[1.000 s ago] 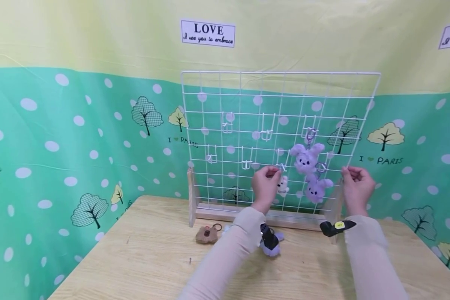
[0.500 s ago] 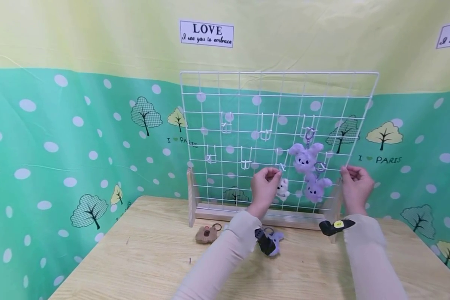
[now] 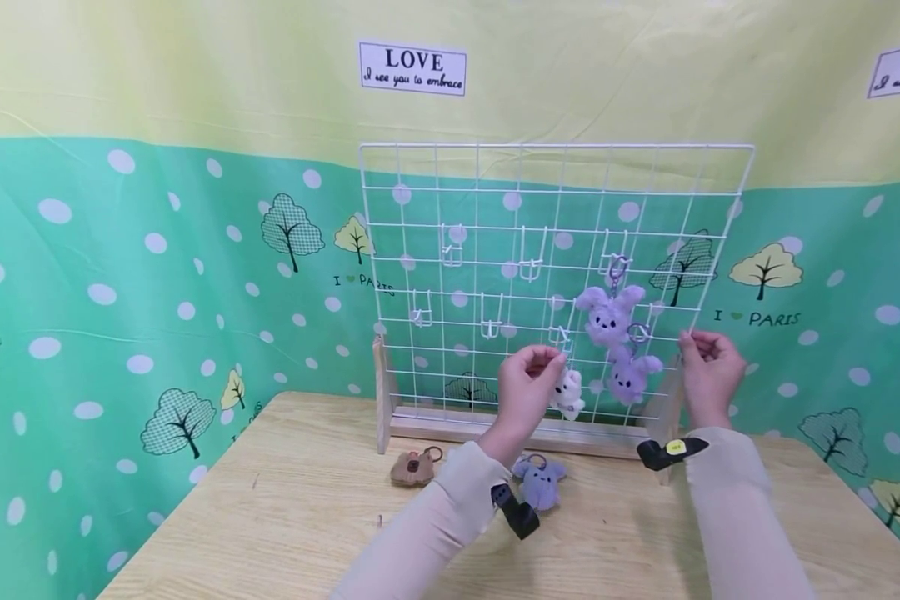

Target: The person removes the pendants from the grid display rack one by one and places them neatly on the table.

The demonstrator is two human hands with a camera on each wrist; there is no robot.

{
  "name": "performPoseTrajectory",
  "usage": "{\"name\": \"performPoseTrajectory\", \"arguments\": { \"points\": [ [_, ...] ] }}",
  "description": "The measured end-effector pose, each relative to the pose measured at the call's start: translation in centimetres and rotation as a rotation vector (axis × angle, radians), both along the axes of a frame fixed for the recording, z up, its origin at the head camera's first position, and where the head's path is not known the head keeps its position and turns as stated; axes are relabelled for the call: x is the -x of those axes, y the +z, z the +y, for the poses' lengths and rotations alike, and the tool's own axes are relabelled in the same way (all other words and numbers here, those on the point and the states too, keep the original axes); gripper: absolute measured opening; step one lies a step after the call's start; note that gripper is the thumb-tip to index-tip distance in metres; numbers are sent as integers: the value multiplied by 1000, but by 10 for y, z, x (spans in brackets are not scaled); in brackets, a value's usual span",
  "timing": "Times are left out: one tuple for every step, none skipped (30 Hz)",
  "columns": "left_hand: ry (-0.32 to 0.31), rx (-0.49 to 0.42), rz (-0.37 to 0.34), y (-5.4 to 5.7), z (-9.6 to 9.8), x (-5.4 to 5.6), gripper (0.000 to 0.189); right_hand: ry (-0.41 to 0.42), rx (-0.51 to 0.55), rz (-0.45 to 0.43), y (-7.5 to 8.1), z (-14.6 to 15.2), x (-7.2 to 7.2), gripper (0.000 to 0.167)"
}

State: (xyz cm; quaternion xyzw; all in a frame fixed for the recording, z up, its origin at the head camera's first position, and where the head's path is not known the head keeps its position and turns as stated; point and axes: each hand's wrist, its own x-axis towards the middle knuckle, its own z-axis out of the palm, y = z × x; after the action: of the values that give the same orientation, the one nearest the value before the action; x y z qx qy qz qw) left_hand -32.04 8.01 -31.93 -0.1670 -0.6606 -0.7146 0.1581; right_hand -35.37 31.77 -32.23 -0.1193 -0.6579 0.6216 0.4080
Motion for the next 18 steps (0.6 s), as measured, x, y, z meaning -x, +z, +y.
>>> {"name": "performPoseTrajectory", "arguments": {
  "points": [
    [-9, 2, -14, -1, -3, -4, 7, 4, 6, 0, 0, 0, 0, 9],
    [-20, 6, -25, -2, -6, -8, 7, 8, 11, 2, 0, 0, 0, 9],
    [-27, 11, -34, -3, -9, -11, 8, 10, 14, 0, 1, 0, 0, 9],
    [-36, 13, -36, -5, -13, -15, 9, 10, 13, -1, 1, -1, 0, 8],
    [-42, 16, -47, -7, -16, -18, 9, 9, 10, -4, 1, -1, 0, 8],
    [-48, 22, -53, -9, -20, -22, 10, 8, 10, -6, 2, -1, 0, 8],
    [-52, 27, -64, -12, -24, -25, 10, 6, 11, -7, 2, -1, 0, 7],
    [-57, 31, -74, -15, -28, -28, 10, 4, 12, -10, 2, -1, 0, 7],
    [-62, 36, -85, -19, -32, -32, 10, 7, 20, -14, 2, 0, 0, 6],
    [-68, 43, -97, -22, -35, -35, 9, 8, 27, -17, 2, 0, 0, 7],
    [-72, 53, -109, -25, -39, -39, 9, 9, 32, -19, 3, 0, -1, 7],
    [-80, 58, -109, -29, -43, -42, 10, 6, 30, -23, 3, 0, -2, 9],
    [-84, 66, -114, -33, -48, -46, 11, 6, 29, -28, 3, 0, -2, 10],
    [-88, 81, -115, -37, -52, -49, 12, 3, 21, -35, 3, 0, -3, 11],
    [-89, 96, -114, -41, -58, -54, 13, 1, 13, -40, 3, -1, -4, 13],
    [-92, 109, -116, -45, -63, -57, 14, -3, 3, -43, 3, -1, -4, 14],
    [-93, 125, -119, -49, -68, -61, 15, -7, -7, -41, 3, -2, -4, 14],
    [-93, 139, -119, -53, -73, -65, 15, -9, -11, -38, 3, -2, -3, 14]
  ]
}}
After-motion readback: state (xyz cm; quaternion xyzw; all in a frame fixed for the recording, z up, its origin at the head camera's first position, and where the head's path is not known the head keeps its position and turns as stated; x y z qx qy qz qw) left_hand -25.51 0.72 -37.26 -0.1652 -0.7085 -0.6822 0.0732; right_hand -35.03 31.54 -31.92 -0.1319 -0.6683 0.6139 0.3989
